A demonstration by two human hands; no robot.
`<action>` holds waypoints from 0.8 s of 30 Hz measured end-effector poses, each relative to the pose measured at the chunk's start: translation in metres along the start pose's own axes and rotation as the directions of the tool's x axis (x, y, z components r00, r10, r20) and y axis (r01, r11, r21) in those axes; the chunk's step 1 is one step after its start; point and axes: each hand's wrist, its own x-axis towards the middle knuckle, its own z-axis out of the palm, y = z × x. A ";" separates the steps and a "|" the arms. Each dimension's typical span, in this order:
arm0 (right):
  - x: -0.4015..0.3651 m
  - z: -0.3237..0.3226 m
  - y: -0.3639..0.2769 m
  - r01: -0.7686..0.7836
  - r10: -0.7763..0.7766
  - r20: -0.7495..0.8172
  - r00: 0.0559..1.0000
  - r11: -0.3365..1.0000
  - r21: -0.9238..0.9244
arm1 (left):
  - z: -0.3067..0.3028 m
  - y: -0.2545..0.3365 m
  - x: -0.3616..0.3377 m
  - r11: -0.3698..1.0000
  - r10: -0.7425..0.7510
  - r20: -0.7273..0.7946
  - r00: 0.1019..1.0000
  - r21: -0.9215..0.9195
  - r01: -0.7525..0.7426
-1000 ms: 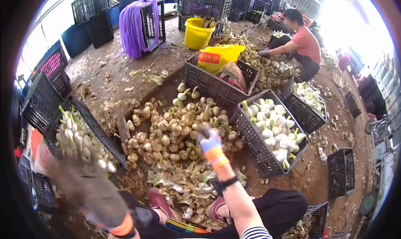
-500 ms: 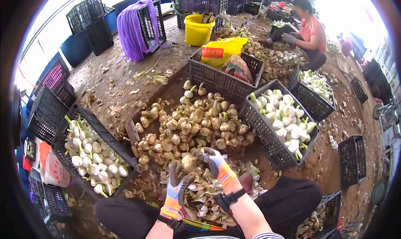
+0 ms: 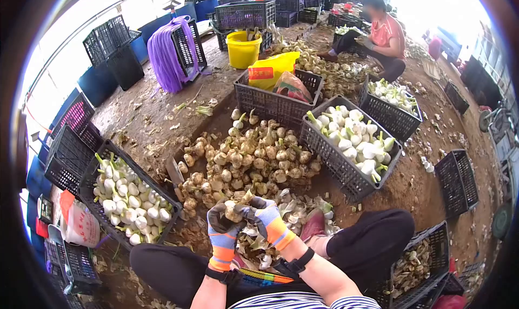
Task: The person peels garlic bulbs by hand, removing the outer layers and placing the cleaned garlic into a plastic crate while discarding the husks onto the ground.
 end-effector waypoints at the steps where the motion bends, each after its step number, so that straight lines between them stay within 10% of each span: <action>1: -0.004 -0.003 -0.002 -0.020 0.019 0.026 0.999 1.000 0.014 | 0.001 0.001 -0.001 1.000 0.001 0.006 1.000 0.005 -0.001; 7: -0.007 -0.028 -0.006 -0.005 0.001 0.095 0.995 0.999 0.037 | 0.002 0.006 -0.005 0.997 0.030 0.090 0.996 -0.078 -0.023; 12: 0.000 -0.041 -0.006 0.483 -0.355 0.328 0.875 0.662 -0.572 | 0.009 0.028 -0.009 0.912 -0.260 0.134 0.956 -0.290 0.289; 15: -0.001 -0.039 0.003 0.397 -0.369 0.171 0.913 0.715 -0.575 | 0.011 0.020 -0.009 0.909 -0.307 0.103 0.946 -0.262 0.324; 17: -0.017 -0.016 -0.014 0.351 -0.382 0.097 0.919 0.683 -0.641 | 0.006 -0.002 -0.005 0.996 -0.003 0.061 0.998 0.090 -0.003; 24: -0.011 -0.031 -0.003 0.291 -0.252 0.147 0.957 0.796 -0.531 | 0.010 0.049 0.003 0.898 -0.429 0.069 0.900 -0.077 0.434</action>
